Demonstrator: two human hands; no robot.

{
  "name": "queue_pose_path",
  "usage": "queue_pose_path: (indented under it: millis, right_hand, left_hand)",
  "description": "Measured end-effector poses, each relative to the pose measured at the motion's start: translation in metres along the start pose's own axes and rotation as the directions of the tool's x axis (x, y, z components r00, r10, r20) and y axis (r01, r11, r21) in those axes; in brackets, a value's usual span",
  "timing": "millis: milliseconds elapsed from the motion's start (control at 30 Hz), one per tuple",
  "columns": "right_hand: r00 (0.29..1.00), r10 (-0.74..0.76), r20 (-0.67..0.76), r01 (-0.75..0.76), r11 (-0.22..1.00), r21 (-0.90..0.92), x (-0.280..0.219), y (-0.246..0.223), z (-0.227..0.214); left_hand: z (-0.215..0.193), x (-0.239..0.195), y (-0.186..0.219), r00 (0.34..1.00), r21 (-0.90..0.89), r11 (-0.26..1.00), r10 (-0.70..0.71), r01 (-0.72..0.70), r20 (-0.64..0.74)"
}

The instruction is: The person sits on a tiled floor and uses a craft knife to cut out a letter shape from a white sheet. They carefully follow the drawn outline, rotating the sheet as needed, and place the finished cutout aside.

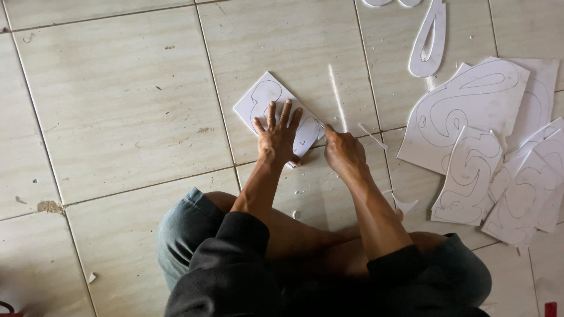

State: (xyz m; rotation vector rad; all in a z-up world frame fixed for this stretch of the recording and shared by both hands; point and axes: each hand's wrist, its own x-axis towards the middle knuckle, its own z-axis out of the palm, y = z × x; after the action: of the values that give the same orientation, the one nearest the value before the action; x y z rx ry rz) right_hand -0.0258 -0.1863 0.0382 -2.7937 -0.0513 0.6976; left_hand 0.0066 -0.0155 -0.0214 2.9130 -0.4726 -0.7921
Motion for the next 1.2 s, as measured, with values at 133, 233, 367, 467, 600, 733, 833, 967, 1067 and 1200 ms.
queue_pose_path:
  millis: [133,233,367,467,600,733,833,967,1067,1200]
  right_hand:
    - [1.000,0.004,-0.017,-0.003,0.999,0.035,0.002,0.001,0.004]
    - [0.999,0.030,0.011,-0.030,1.000,-0.007,0.001,-0.001,0.005]
    - [0.999,0.050,0.010,-0.049,0.999,-0.021,-0.001,-0.003,0.001]
    - [0.998,0.056,0.015,-0.056,0.998,-0.018,-0.001,0.000,0.004]
    - [0.999,0.050,0.009,-0.050,0.999,-0.018,0.003,0.008,0.013]
    - [0.998,0.059,0.026,-0.058,0.998,-0.021,-0.002,0.000,0.012]
    - [0.999,0.042,0.007,-0.042,0.999,0.008,-0.003,0.002,0.015]
    - [0.999,0.053,0.005,-0.053,0.996,0.068,0.002,0.009,0.025]
    - [0.996,0.090,0.011,-0.091,0.990,0.107,0.003,0.010,0.032]
    - [0.980,0.181,0.079,-0.187,0.979,0.084,0.009,0.031,0.040]
  left_hand:
    - [-0.009,-0.005,0.000,1.000,0.006,1.000,-0.003,0.003,0.030]
    - [-0.007,-0.005,0.000,1.000,-0.004,1.000,0.000,0.000,0.018]
    - [-0.004,-0.001,0.000,1.000,0.004,1.000,0.002,-0.002,0.017]
    - [-0.004,-0.002,0.000,1.000,0.005,1.000,0.002,-0.002,0.029]
    - [-0.008,-0.004,0.001,1.000,0.003,1.000,-0.002,0.002,0.029]
    - [-0.007,-0.004,0.001,1.000,-0.006,1.000,0.003,-0.003,0.024]
    - [-0.005,-0.003,0.001,1.000,0.005,1.000,-0.001,0.001,0.017]
    - [-0.007,-0.003,0.002,1.000,-0.007,1.000,-0.007,0.007,0.013]
    - [-0.006,-0.003,0.002,1.000,-0.013,1.000,-0.010,0.010,0.028]
    - [-0.012,-0.007,0.003,0.999,-0.034,0.999,-0.012,0.014,0.035]
